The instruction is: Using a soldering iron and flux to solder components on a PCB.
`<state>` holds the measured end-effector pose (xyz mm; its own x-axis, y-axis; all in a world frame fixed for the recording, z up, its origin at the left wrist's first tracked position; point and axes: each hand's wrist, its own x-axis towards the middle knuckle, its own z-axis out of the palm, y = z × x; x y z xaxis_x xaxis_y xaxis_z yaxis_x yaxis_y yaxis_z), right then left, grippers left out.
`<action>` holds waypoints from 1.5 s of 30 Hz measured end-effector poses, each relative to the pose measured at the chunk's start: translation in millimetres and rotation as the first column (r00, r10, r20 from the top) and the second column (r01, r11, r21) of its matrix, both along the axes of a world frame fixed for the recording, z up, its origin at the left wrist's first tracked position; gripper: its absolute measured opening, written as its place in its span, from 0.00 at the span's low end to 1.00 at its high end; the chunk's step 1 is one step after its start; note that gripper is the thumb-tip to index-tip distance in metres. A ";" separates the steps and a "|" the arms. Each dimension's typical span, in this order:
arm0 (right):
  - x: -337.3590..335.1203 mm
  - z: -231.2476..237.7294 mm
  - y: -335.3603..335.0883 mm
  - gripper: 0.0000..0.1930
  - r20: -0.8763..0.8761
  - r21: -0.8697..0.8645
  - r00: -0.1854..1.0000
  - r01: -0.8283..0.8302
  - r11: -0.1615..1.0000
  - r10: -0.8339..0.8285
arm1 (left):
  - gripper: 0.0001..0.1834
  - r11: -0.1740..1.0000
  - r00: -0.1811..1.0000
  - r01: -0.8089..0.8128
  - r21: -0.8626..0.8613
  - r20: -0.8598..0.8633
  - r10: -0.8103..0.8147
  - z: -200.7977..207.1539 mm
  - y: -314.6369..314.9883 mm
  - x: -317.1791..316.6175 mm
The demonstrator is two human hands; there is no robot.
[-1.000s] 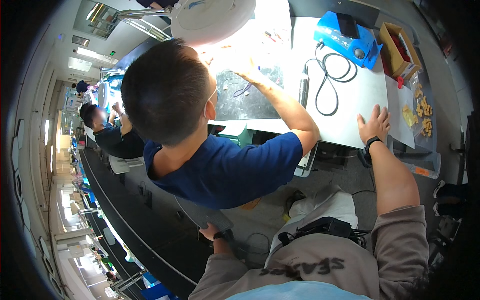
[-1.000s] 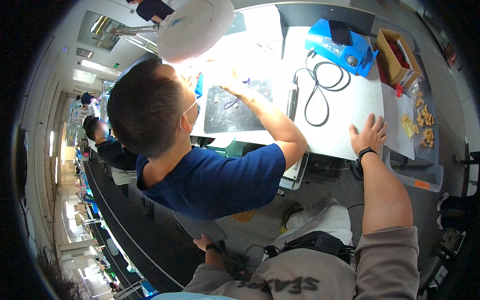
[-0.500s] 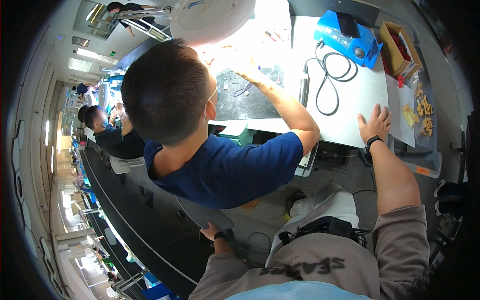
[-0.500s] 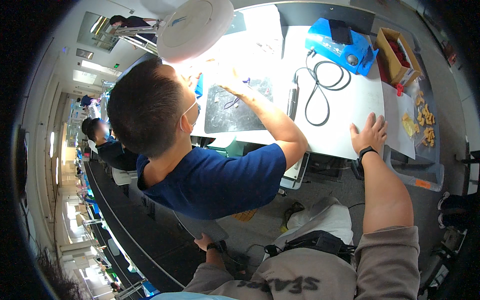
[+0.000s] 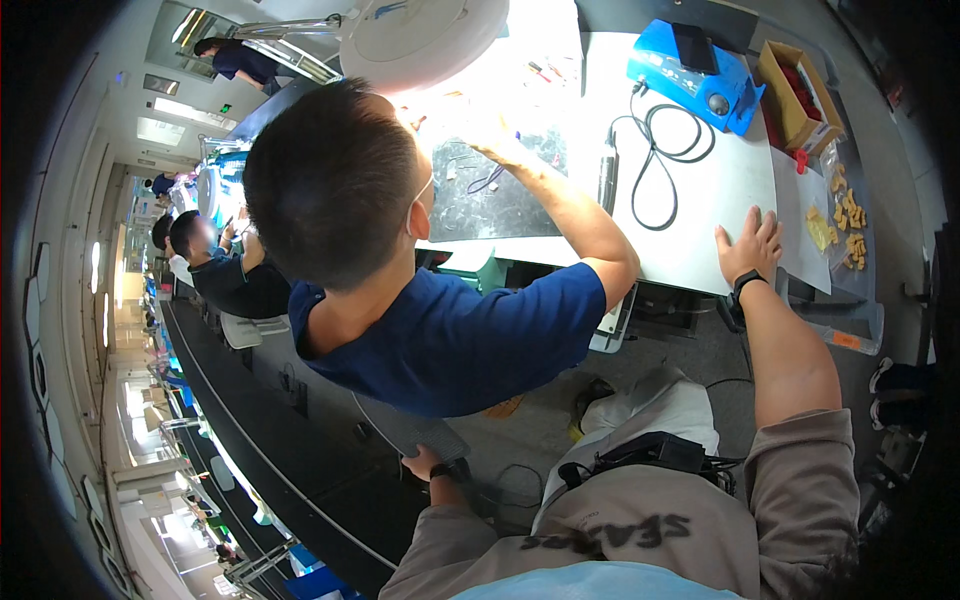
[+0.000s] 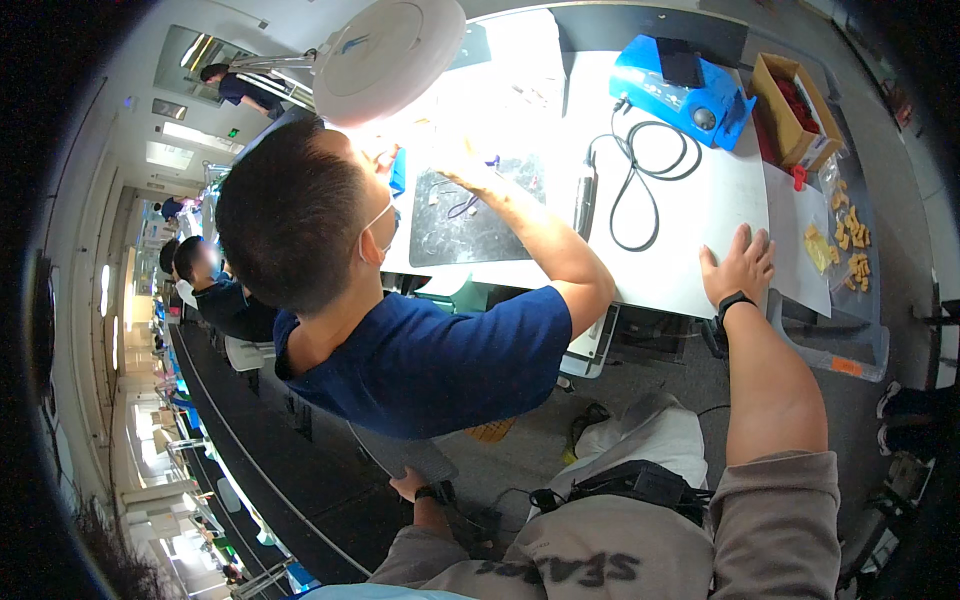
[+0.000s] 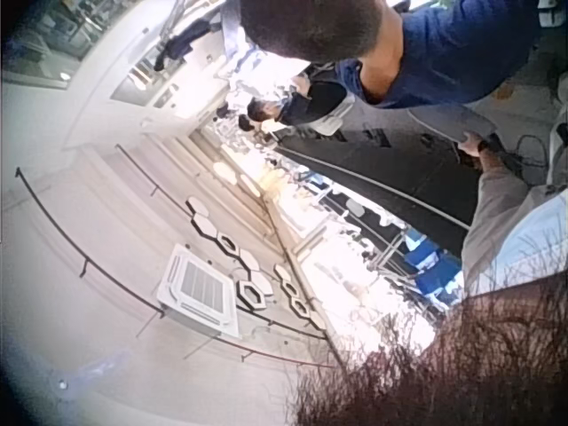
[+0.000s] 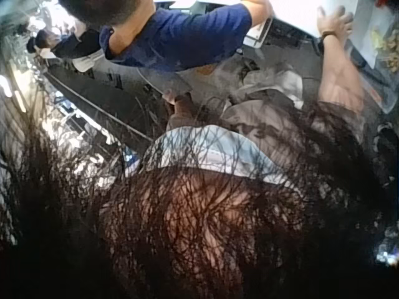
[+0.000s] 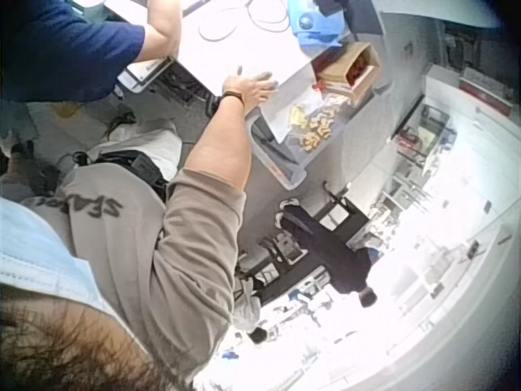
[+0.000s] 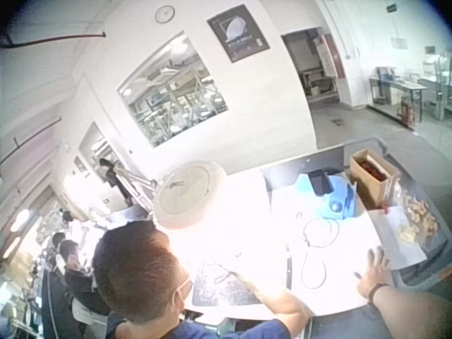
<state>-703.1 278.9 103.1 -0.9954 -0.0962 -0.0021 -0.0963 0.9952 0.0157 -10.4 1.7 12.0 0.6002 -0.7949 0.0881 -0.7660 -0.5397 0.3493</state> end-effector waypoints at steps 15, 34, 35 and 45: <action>1.4 3.3 -1.8 0.46 0.010 0.014 1.000 0.001 1.000 -0.001 | 0.29 0.999 1.000 0.014 -0.043 0.017 -0.013 -8.7 -3.1 9.0; -0.3 -3.9 2.3 0.44 -0.025 -0.019 1.000 -0.016 1.000 0.015 | 0.28 0.999 1.000 0.022 -0.034 -0.012 -0.022 -14.0 -4.9 8.8; -0.6 -4.8 2.5 0.44 -0.032 -0.023 0.999 -0.014 1.000 0.014 | 0.28 0.999 0.999 0.039 -0.026 -0.020 -0.039 -14.5 -5.2 10.5; 1.1 -6.2 2.7 0.43 -0.044 -0.031 0.999 -0.022 0.999 0.021 | 0.34 0.998 0.997 0.054 0.024 -0.051 -0.053 -11.8 -5.8 14.5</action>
